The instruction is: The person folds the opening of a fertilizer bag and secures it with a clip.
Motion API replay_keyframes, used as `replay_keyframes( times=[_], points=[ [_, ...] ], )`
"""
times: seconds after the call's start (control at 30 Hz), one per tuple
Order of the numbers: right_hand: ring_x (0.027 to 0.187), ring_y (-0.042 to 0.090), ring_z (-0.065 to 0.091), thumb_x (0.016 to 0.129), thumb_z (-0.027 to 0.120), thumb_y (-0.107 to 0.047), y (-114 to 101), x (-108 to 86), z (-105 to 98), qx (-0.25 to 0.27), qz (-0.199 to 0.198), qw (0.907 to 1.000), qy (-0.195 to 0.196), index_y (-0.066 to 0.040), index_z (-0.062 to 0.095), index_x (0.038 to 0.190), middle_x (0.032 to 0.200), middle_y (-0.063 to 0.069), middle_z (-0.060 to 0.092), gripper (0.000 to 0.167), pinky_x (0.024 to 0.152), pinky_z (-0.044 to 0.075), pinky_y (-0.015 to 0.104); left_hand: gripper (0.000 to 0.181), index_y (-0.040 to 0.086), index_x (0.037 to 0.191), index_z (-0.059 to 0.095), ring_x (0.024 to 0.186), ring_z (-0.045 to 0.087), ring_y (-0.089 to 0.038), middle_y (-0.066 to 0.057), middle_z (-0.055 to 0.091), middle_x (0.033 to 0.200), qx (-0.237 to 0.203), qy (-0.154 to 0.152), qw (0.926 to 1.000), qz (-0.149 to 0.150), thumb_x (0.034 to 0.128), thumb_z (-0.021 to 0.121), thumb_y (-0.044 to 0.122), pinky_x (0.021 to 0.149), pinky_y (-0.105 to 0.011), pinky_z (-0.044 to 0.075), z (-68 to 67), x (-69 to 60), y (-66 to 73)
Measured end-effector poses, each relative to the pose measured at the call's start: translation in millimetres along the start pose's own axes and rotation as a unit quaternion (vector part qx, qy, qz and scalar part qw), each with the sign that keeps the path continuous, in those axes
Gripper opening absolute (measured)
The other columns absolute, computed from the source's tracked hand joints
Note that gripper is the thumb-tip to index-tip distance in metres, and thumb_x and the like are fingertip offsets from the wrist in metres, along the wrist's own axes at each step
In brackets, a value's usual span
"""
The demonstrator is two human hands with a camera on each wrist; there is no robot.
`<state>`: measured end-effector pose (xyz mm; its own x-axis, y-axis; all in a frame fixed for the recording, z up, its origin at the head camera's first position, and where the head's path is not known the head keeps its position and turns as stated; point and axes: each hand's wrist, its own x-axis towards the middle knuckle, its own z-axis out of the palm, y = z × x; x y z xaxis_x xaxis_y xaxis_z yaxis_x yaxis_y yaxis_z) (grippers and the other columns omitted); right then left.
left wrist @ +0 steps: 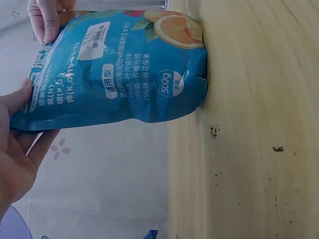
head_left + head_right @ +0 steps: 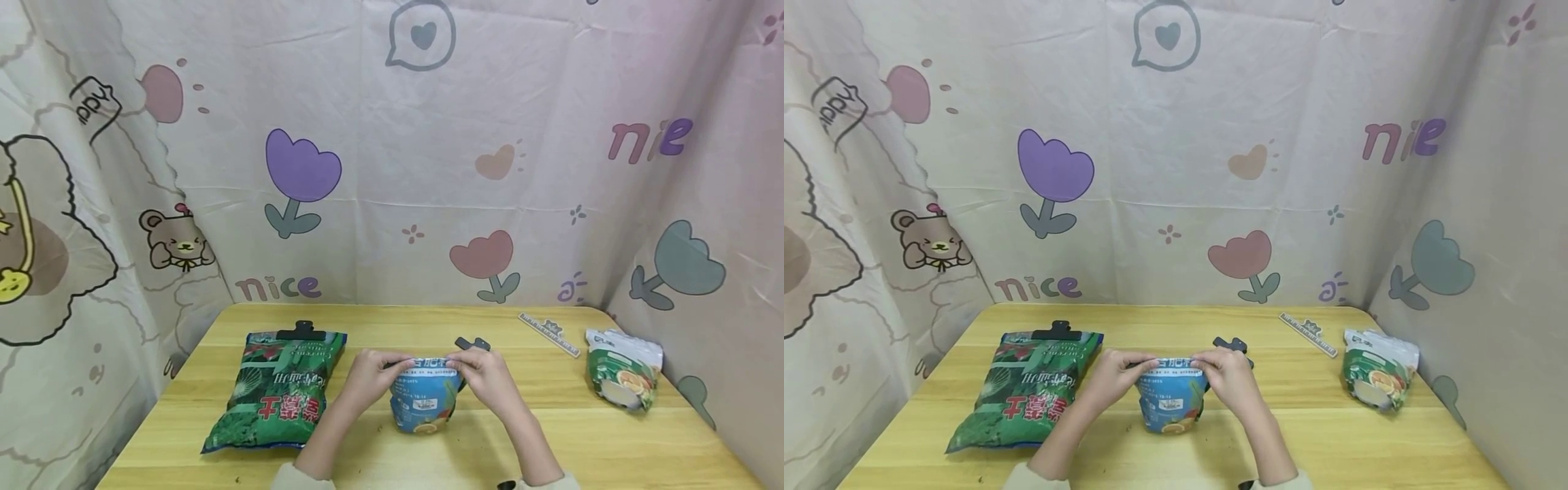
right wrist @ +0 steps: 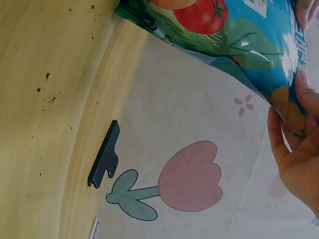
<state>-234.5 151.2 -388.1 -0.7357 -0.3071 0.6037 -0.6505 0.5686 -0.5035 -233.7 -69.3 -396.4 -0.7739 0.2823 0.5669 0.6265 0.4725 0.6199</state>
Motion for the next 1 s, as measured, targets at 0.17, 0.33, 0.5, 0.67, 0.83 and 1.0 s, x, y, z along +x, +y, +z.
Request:
replay_keyframes(
  times=[0.17,0.33,0.5,0.67,0.83,1.0],
  points=[
    [0.069,0.011,0.058,0.081,0.069,-0.007,2.7,-1.2,-2.7,0.017,0.038,0.9988,-0.028,-0.006,0.073,0.087,0.086,0.004,0.068,0.007,0.054,0.046,0.023,0.021,0.004,0.092,0.073,0.078,0.066,-0.015,-0.007,0.069,0.088,-0.015,-0.029,0.9992,-0.024,0.0864,0.064,0.022,0.064,-0.021,0.051,-4.1,0.4,-0.8],
    [0.086,0.019,0.062,0.086,0.064,-0.012,13.7,-7.6,-10.2,0.043,0.078,0.9944,-0.056,-0.008,0.072,0.095,0.094,0.004,0.068,0.013,0.068,0.05,0.032,0.022,0.002,0.097,0.071,0.077,0.063,-0.014,-0.01,0.068,0.094,-0.082,-0.07,0.9921,-0.064,0.0873,0.063,0.02,0.062,-0.023,0.051,-13.7,-3.6,-6.0],
    [0.092,0.025,0.062,0.09,0.059,-0.015,23.2,-11.4,-14.9,0.056,0.056,0.9947,-0.064,-0.005,0.07,0.098,0.095,0.005,0.068,0.017,0.078,0.05,0.042,0.02,0.002,0.099,0.071,0.086,0.064,-0.016,-0.01,0.067,0.098,-0.1,-0.081,0.9893,-0.068,0.0875,0.063,0.017,0.069,-0.023,0.051,-18.8,-5.8,-11.9],
    [0.087,0.023,0.064,0.089,0.06,-0.013,26.1,-11.4,-12.9,0.056,0.039,0.9965,-0.049,-0.004,0.071,0.094,0.091,0.006,0.069,0.015,0.075,0.051,0.04,0.019,0.004,0.099,0.071,0.086,0.065,-0.016,-0.009,0.068,0.098,-0.093,-0.087,0.9901,-0.059,0.0867,0.063,0.015,0.066,-0.022,0.051,-19.5,-3.9,-13.5],
    [0.085,0.021,0.065,0.088,0.061,-0.014,24.9,-11.9,-13.1,0.054,0.051,0.9962,-0.045,-0.005,0.071,0.093,0.091,0.006,0.069,0.014,0.075,0.051,0.038,0.018,0.004,0.098,0.072,0.088,0.064,-0.019,-0.009,0.068,0.098,-0.1,-0.088,0.989,-0.065,0.0862,0.064,0.015,0.07,-0.022,0.051,-19.8,-3.3,-12.4],
    [0.097,0.026,0.061,0.088,0.062,-0.021,21.5,-13.2,-17.5,0.069,0.088,0.992,-0.059,-0.008,0.071,0.098,0.1,0.006,0.067,0.018,0.083,0.047,0.047,0.021,0.006,0.103,0.07,0.08,0.063,-0.014,-0.005,0.067,0.102,-0.1,-0.086,0.9888,-0.07,0.0869,0.064,0.017,0.063,-0.023,0.05,-19.6,-4.2,-10.2]
  ],
)
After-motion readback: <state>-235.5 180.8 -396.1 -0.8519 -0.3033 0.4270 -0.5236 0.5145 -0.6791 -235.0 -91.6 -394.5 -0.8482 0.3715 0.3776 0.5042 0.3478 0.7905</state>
